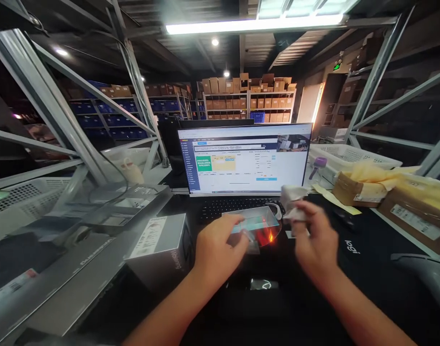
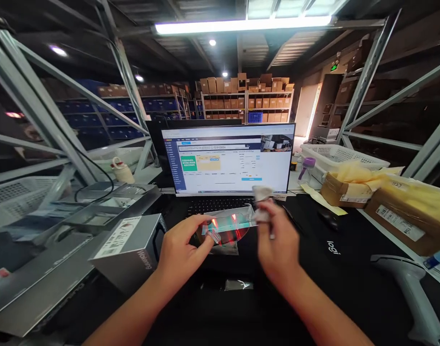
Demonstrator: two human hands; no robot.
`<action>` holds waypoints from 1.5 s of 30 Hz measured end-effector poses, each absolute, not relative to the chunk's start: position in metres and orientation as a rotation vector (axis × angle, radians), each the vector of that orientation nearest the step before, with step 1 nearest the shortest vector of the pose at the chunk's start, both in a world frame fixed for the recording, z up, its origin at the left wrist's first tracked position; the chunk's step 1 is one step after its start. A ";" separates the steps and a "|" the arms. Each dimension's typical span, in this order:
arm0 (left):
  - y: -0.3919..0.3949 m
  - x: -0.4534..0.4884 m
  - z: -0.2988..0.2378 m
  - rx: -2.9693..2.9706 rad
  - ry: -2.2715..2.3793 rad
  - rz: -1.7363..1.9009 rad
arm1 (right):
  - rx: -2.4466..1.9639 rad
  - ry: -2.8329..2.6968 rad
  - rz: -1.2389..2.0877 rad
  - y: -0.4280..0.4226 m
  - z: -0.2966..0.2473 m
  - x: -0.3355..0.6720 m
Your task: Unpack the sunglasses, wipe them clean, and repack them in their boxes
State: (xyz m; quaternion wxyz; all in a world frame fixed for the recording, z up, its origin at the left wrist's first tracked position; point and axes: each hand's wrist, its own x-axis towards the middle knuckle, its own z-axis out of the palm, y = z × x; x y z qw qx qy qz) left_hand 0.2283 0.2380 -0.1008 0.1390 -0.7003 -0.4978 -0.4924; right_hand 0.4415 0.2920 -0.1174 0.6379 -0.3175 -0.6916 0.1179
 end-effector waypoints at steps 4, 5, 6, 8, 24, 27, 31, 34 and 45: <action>0.239 0.226 -0.105 -1.994 -1.341 -1.396 | -0.374 -1.970 -0.317 0.270 -0.147 0.402; 0.239 0.225 -0.105 -2.004 -1.301 -1.388 | -0.319 -2.023 -0.373 0.266 -0.149 0.397; 0.240 0.224 -0.106 -2.024 -1.264 -1.386 | -0.283 -2.065 -0.410 0.264 -0.150 0.394; 0.241 0.223 -0.106 -2.055 -1.210 -1.398 | -0.233 -2.138 -0.448 0.265 -0.146 0.394; 0.245 0.225 -0.103 -1.891 -1.583 -1.644 | -0.782 -1.535 0.165 0.337 -0.153 0.425; 0.242 0.227 -0.101 -1.898 -1.585 -1.699 | -0.787 -1.160 0.772 0.331 -0.152 0.414; 0.241 0.227 -0.100 -1.894 -1.573 -1.736 | -0.554 -0.901 1.327 0.314 -0.144 0.397; 0.242 0.227 -0.103 -1.892 -1.531 -1.749 | -0.520 -0.831 1.564 0.299 -0.135 0.395; 0.237 0.237 -0.109 -1.871 -1.443 -1.802 | -0.202 -1.506 1.583 0.260 -0.116 0.401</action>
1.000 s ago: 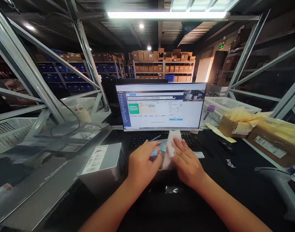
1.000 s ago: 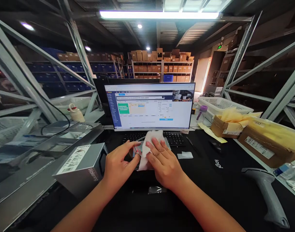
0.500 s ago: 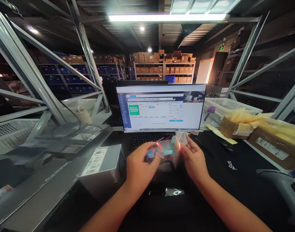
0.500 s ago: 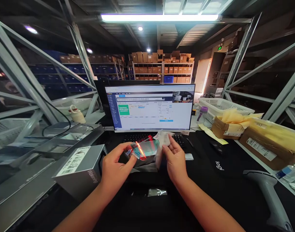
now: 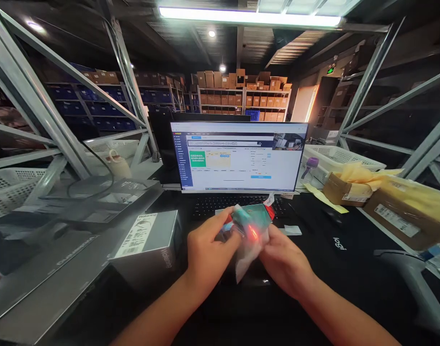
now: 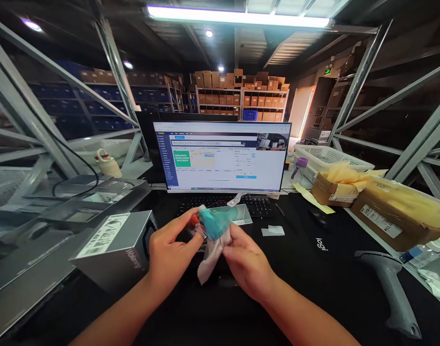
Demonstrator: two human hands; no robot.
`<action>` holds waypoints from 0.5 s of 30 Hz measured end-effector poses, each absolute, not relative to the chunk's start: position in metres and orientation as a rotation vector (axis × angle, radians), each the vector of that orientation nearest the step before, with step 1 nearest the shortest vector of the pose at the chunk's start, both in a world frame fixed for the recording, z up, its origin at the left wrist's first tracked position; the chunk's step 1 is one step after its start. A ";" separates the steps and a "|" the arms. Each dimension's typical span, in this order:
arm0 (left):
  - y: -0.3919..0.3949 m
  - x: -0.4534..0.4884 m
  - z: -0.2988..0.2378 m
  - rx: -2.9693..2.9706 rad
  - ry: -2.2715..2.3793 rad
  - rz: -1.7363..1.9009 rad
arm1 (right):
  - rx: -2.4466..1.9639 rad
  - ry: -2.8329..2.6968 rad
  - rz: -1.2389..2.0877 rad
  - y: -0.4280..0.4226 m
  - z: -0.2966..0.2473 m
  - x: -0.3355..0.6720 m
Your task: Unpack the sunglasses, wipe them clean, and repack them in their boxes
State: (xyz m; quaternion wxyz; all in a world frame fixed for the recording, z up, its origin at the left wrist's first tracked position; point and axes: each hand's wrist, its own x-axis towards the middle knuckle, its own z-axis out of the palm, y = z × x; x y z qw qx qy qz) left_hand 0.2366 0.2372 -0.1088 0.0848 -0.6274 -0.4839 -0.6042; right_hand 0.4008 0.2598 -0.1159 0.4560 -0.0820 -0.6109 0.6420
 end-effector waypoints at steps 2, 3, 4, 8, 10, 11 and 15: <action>0.235 0.237 -0.107 -1.837 -1.432 -1.790 | -0.218 -1.617 1.547 0.260 -0.120 0.402; 0.234 0.237 -0.107 -1.831 -1.437 -1.780 | -0.248 -1.667 1.506 0.261 -0.123 0.402; 0.234 0.237 -0.107 -1.829 -1.448 -1.769 | -0.290 -1.717 1.444 0.262 -0.125 0.403; 0.238 0.237 -0.110 -1.850 -1.505 -1.733 | -0.487 -1.790 1.178 0.271 -0.132 0.407; 0.239 0.238 -0.111 -1.881 -1.515 -1.726 | -0.507 -1.711 1.235 0.274 -0.131 0.407; 0.239 0.238 -0.112 -1.892 -1.511 -1.716 | -0.483 -1.645 1.315 0.275 -0.129 0.406; 0.237 0.237 -0.110 -1.857 -1.400 -1.648 | -0.359 -1.327 1.655 0.272 -0.115 0.408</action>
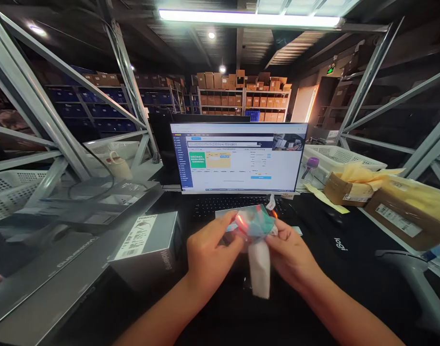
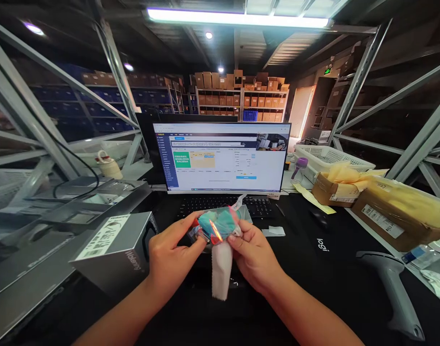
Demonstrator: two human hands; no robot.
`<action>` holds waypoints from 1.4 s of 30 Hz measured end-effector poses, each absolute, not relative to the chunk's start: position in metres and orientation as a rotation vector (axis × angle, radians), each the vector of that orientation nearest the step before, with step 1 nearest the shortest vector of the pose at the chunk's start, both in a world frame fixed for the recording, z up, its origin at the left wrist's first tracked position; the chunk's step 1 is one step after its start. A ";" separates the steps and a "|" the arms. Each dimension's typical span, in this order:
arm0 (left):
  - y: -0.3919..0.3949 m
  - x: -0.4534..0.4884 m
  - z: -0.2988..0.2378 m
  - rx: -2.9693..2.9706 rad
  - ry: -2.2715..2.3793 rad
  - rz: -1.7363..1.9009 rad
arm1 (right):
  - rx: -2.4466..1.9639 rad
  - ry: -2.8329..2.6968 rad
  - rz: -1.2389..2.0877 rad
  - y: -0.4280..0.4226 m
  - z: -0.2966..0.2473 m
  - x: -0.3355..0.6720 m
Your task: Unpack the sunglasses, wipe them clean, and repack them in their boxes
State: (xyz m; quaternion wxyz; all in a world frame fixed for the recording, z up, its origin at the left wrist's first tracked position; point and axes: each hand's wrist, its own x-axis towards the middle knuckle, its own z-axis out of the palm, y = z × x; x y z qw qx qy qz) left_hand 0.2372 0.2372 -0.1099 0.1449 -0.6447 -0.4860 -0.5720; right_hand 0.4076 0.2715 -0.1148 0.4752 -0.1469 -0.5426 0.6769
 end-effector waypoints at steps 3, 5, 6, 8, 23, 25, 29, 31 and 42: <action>0.236 0.238 -0.108 -1.846 -1.332 -1.635 | -0.372 -1.182 1.765 0.271 -0.103 0.416; 0.235 0.239 -0.106 -1.849 -1.299 -1.641 | -0.415 -1.126 1.753 0.273 -0.097 0.423; 0.236 0.240 -0.106 -1.849 -1.283 -1.645 | -0.434 -1.108 1.726 0.274 -0.096 0.425; 0.236 0.240 -0.106 -1.856 -1.273 -1.651 | -0.458 -1.099 1.673 0.274 -0.096 0.426; 0.235 0.241 -0.108 -1.908 -1.328 -1.618 | -0.442 -1.078 1.743 0.273 -0.099 0.419; 0.234 0.242 -0.108 -1.905 -1.304 -1.611 | -0.419 -1.091 1.726 0.279 -0.100 0.426; 0.235 0.241 -0.109 -1.904 -1.303 -1.625 | -0.437 -1.003 1.708 0.287 -0.112 0.427; 0.237 0.240 -0.108 -1.897 -1.327 -1.651 | -0.515 -0.906 1.759 0.291 -0.114 0.425; 0.243 0.236 -0.107 -1.837 -1.374 -1.719 | -0.598 -0.670 1.720 0.279 -0.102 0.413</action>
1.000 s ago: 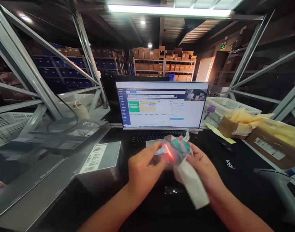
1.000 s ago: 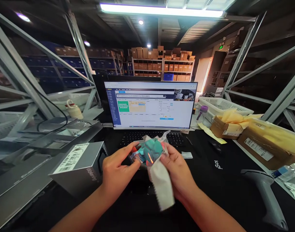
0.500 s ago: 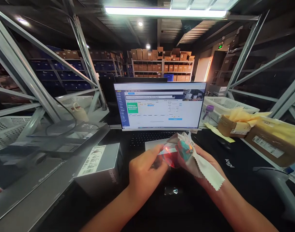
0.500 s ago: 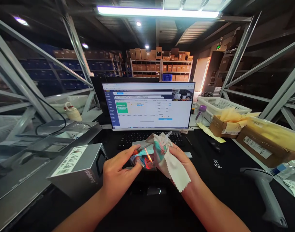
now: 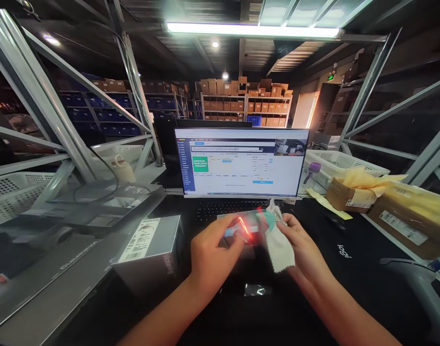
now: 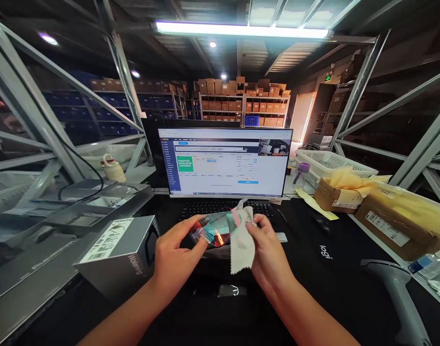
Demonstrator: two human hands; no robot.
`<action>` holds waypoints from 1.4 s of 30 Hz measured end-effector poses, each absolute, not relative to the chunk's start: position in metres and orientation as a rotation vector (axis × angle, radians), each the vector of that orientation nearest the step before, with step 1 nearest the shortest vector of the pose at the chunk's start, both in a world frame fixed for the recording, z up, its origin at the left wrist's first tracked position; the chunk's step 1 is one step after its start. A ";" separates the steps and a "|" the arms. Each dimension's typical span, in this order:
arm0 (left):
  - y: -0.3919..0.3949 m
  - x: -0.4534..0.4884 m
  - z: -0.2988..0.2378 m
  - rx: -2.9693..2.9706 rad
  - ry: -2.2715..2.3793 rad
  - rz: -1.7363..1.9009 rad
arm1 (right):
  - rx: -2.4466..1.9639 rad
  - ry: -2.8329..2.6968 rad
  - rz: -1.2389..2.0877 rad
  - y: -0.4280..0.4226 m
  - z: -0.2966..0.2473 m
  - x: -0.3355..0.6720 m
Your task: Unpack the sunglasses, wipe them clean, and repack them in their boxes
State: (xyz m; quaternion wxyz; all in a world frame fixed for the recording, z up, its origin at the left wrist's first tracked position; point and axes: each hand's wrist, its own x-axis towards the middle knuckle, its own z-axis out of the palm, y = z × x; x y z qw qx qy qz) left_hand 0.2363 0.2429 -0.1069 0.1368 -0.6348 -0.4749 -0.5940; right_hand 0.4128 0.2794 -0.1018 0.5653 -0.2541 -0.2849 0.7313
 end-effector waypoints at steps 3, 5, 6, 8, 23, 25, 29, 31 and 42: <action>0.245 0.237 -0.113 -1.841 -1.437 -1.733 | -0.566 -0.726 1.893 0.269 -0.095 0.412; 0.246 0.236 -0.115 -1.849 -1.479 -1.753 | -0.482 -0.761 1.983 0.265 -0.090 0.415; 0.246 0.235 -0.116 -1.857 -1.495 -1.770 | -0.424 -0.800 2.015 0.263 -0.087 0.418; 0.246 0.235 -0.117 -1.881 -1.511 -1.805 | -0.333 -0.922 2.063 0.263 -0.085 0.424; 0.242 0.235 -0.112 -1.899 -1.427 -1.849 | -0.327 -1.324 2.116 0.281 -0.090 0.452; 0.240 0.235 -0.110 -1.899 -1.405 -1.849 | -0.421 -1.366 2.024 0.282 -0.091 0.451; 0.238 0.235 -0.110 -1.885 -1.410 -1.839 | -0.530 -1.367 1.813 0.285 -0.099 0.433; 0.239 0.235 -0.111 -1.860 -1.413 -1.778 | -0.522 -1.345 1.767 0.281 -0.106 0.421; 0.242 0.234 -0.121 -1.801 -1.182 -1.361 | -0.412 -1.060 1.602 0.256 -0.132 0.380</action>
